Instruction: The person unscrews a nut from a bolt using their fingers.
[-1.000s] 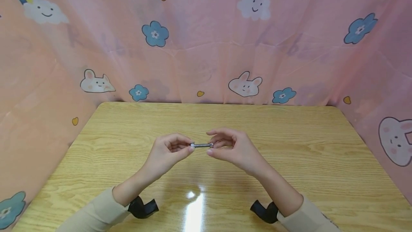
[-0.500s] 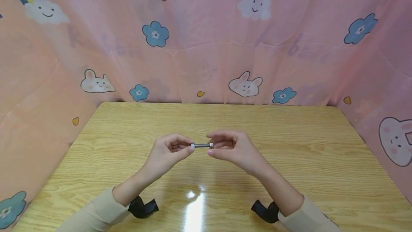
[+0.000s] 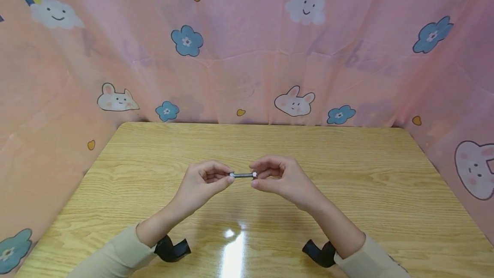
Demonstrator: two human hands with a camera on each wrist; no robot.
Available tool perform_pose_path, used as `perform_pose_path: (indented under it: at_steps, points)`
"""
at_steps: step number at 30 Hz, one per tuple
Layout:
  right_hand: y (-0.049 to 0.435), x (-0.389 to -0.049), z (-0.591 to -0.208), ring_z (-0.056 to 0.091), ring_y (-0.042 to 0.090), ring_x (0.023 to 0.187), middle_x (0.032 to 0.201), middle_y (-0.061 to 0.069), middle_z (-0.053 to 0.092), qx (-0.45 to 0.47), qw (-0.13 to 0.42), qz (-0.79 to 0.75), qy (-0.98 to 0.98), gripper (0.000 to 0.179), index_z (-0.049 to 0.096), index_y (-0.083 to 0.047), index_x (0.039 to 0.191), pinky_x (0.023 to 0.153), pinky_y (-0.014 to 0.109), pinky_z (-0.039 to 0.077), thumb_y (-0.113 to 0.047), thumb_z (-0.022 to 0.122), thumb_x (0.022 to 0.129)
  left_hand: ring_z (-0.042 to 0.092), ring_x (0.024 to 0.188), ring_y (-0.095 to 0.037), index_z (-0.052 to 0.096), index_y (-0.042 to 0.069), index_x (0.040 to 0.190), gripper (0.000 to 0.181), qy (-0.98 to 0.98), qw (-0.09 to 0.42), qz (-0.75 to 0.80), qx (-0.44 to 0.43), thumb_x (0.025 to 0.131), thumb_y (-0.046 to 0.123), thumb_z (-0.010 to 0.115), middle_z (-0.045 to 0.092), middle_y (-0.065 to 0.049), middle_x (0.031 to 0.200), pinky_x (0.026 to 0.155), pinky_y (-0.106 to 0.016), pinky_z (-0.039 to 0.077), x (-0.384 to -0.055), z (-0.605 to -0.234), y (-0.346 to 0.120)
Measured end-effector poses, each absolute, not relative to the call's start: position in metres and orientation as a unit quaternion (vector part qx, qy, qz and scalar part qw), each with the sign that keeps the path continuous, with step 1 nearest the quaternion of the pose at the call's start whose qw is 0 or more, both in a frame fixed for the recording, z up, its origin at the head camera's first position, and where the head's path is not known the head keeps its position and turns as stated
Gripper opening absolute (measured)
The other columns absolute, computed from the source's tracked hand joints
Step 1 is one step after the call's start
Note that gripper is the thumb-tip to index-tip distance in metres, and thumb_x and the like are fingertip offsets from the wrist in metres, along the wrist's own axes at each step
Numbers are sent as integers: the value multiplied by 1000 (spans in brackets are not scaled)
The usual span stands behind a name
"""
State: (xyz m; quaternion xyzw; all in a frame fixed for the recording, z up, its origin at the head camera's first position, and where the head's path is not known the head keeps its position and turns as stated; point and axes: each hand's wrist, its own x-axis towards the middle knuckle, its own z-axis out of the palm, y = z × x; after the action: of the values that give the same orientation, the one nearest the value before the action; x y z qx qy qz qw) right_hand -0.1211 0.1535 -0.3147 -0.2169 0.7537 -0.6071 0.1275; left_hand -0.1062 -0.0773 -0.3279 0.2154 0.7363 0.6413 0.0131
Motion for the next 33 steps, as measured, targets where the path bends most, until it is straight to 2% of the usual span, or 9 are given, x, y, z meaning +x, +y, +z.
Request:
perform_pose_path:
  at_steps: [3, 6, 10, 15, 19, 23, 25, 30, 33]
  points:
    - [153, -121, -313, 66, 22, 83, 97, 19, 63, -212, 143, -615, 746, 32, 57, 9, 114, 74, 33, 56, -8, 65, 87, 65, 78, -14, 67, -1, 98, 15, 738, 14, 641, 211, 85, 7, 67, 68, -11, 89, 68, -28, 56, -107, -328, -77]
    - [153, -122, -312, 67, 21, 79, 90, 17, 66, -205, 156, -618, 743, 30, 58, 12, 109, 73, 33, 56, -10, 62, 90, 65, 78, -14, 67, -1, 98, 15, 739, 15, 640, 209, 85, 7, 67, 68, -11, 90, 69, -28, 56, -107, -329, -77]
    - [153, -121, -312, 67, 19, 76, 83, 7, 67, -209, 146, -613, 748, 24, 60, 13, 103, 71, 32, 56, -5, 64, 87, 65, 78, -15, 67, -2, 99, 16, 738, 15, 639, 214, 85, 7, 67, 68, -11, 90, 68, -29, 56, -106, -329, -77]
    - [153, -120, -315, 65, 18, 79, 90, 9, 65, -216, 124, -611, 751, 27, 61, 9, 106, 71, 30, 55, -3, 68, 83, 65, 78, -15, 67, -1, 99, 16, 740, 15, 638, 213, 85, 7, 67, 68, -11, 90, 68, -28, 56, -106, -329, -77]
    - [153, -121, -314, 66, 18, 82, 95, 15, 64, -213, 136, -619, 744, 32, 58, 10, 113, 74, 32, 56, -6, 66, 86, 65, 78, -15, 67, -1, 99, 16, 742, 18, 638, 205, 85, 8, 67, 68, -10, 90, 69, -28, 56, -106, -329, -77]
    - [152, -122, -312, 67, 18, 79, 88, 13, 67, -204, 152, -620, 742, 30, 58, 14, 109, 73, 33, 56, -9, 62, 90, 65, 78, -15, 67, -1, 99, 16, 743, 18, 638, 203, 85, 8, 67, 68, -10, 90, 69, -28, 56, -107, -328, -77]
    - [153, -121, -312, 67, 18, 77, 85, 11, 67, -201, 148, -615, 748, 27, 60, 13, 105, 72, 32, 56, -8, 63, 89, 65, 78, -15, 67, -1, 99, 15, 742, 17, 638, 206, 85, 7, 67, 68, -10, 90, 69, -28, 56, -107, -328, -77]
    - [154, -120, -314, 65, 18, 79, 90, 11, 64, -203, 125, -610, 756, 25, 62, 8, 103, 72, 31, 55, -6, 70, 83, 65, 78, -15, 67, -1, 98, 15, 740, 16, 638, 213, 86, 7, 67, 68, -10, 90, 68, -28, 56, -106, -328, -77]
    - [154, -119, -316, 65, 19, 84, 96, 12, 63, -204, 132, -618, 748, 31, 60, 8, 110, 75, 32, 55, -6, 69, 83, 65, 77, -14, 67, -1, 99, 16, 740, 18, 639, 211, 86, 8, 67, 68, -10, 90, 68, -28, 56, -105, -329, -77]
